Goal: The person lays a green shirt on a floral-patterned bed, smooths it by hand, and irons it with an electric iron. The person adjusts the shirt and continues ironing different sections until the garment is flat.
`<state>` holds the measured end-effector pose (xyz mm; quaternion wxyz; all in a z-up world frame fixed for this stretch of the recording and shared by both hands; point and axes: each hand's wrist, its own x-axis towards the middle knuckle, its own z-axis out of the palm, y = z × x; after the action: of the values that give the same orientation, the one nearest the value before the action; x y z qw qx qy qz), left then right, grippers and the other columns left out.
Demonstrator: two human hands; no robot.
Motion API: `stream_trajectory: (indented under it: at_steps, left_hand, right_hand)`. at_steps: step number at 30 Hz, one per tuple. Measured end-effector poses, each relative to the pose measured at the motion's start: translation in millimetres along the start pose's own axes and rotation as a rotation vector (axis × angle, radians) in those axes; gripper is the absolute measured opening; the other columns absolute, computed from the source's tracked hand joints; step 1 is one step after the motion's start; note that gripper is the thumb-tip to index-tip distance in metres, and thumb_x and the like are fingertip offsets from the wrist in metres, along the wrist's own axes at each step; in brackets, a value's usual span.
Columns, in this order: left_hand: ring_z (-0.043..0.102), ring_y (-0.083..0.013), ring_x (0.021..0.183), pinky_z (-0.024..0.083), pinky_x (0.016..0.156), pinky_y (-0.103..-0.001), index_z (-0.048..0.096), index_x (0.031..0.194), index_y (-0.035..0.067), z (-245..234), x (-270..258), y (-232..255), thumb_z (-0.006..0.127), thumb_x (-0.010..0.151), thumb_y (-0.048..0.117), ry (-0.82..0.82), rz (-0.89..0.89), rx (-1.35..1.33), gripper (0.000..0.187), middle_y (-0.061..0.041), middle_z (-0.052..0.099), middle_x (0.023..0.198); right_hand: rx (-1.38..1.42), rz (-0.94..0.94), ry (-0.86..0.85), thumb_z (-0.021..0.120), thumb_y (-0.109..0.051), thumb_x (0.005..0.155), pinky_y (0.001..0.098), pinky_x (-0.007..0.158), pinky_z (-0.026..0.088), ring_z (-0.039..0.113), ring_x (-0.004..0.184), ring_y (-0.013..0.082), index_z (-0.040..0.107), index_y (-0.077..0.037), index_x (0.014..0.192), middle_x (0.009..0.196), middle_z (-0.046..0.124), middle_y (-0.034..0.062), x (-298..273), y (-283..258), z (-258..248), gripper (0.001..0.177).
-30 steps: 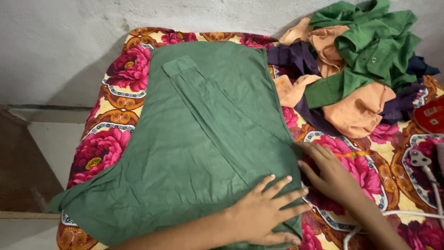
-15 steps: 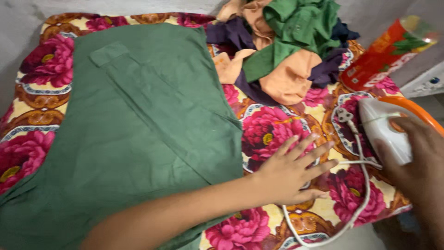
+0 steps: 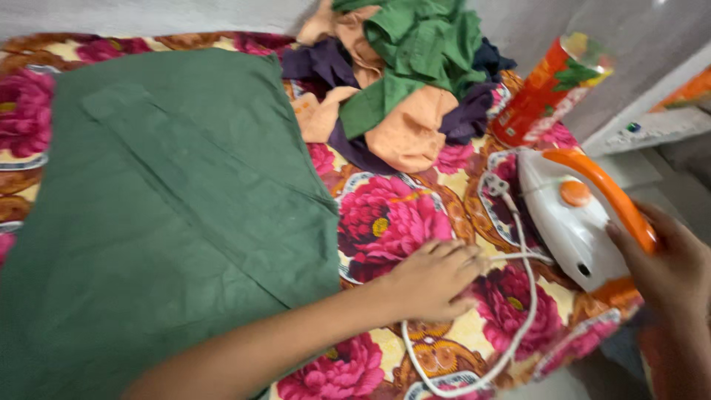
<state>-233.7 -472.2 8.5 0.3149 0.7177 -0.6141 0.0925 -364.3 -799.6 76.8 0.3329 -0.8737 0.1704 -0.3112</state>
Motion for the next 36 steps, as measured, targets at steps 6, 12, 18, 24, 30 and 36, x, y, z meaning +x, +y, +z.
stream_trajectory:
  at_steps: [6,12,18,24,30,36]
  left_hand:
    - [0.050,-0.0379,0.139,0.037,0.117,-0.052,0.053,0.144,0.003,-88.3,-61.1,-12.0,0.067,0.090,0.044,-0.040,-0.089,0.166,0.070,-0.019,0.054,0.147]
    - [0.036,-0.0463,0.146,0.030,0.117,-0.054,0.039,0.151,-0.011,-178.0,-165.3,-9.0,0.061,0.096,0.049,0.012,-0.321,0.262,0.085,-0.029,0.040,0.158]
    - [0.033,-0.0453,0.148,0.027,0.118,-0.055,0.048,0.150,0.001,-201.9,-243.2,9.2,0.055,0.100,0.056,-0.108,-0.436,0.259,0.075,-0.020,0.043,0.159]
    - [0.034,-0.0430,0.155,0.024,0.125,-0.057,0.052,0.154,0.007,-188.2,-261.4,4.7,0.049,0.104,0.060,-0.019,-0.431,0.234,0.073,-0.015,0.045,0.165]
    - [0.034,-0.0395,0.155,0.025,0.126,-0.055,0.053,0.154,0.012,-158.4,-271.9,-13.4,0.047,0.102,0.042,0.009,-0.394,0.404,0.060,-0.011,0.044,0.166]
    - [0.035,-0.0385,0.156,0.026,0.126,-0.055,0.055,0.153,0.015,-155.3,-273.3,-16.5,0.050,0.100,0.030,0.000,-0.394,0.440,0.056,-0.009,0.045,0.167]
  right_hand:
    - [0.121,0.011,-0.020,0.079,-0.023,0.095,0.0357,0.081,0.056,0.069,0.089,0.0196,0.067,-0.005,0.143,0.113,0.076,0.0176,-22.4,-51.7,27.7,0.052]
    - [-0.028,-0.120,-0.195,0.079,-0.022,0.089,0.0348,0.068,0.057,0.068,0.075,0.0192,0.069,-0.012,0.144,0.105,0.079,0.0142,-28.4,-149.5,86.7,0.057]
    - [-0.149,-0.329,-0.444,0.080,-0.024,0.082,0.0323,0.058,0.057,0.066,0.065,0.0176,0.071,-0.022,0.138,0.104,0.082,0.0074,-34.8,-250.0,185.9,0.057]
    - [-0.132,-0.497,-0.518,0.079,-0.027,0.080,0.0340,0.062,0.059,0.073,0.071,0.0225,0.069,-0.028,0.135,0.104,0.077,0.0085,-45.5,-292.3,233.3,0.056]
    - [-0.082,-0.590,-0.424,0.075,-0.024,0.080,0.0365,0.065,0.057,0.073,0.073,0.0248,0.070,-0.024,0.131,0.103,0.075,0.0098,-43.1,-307.2,265.7,0.051]
    - [-0.086,-0.606,-0.381,0.076,-0.025,0.084,0.0389,0.065,0.056,0.070,0.071,0.0289,0.071,-0.024,0.131,0.098,0.074,0.0108,-32.1,-325.0,302.4,0.047]
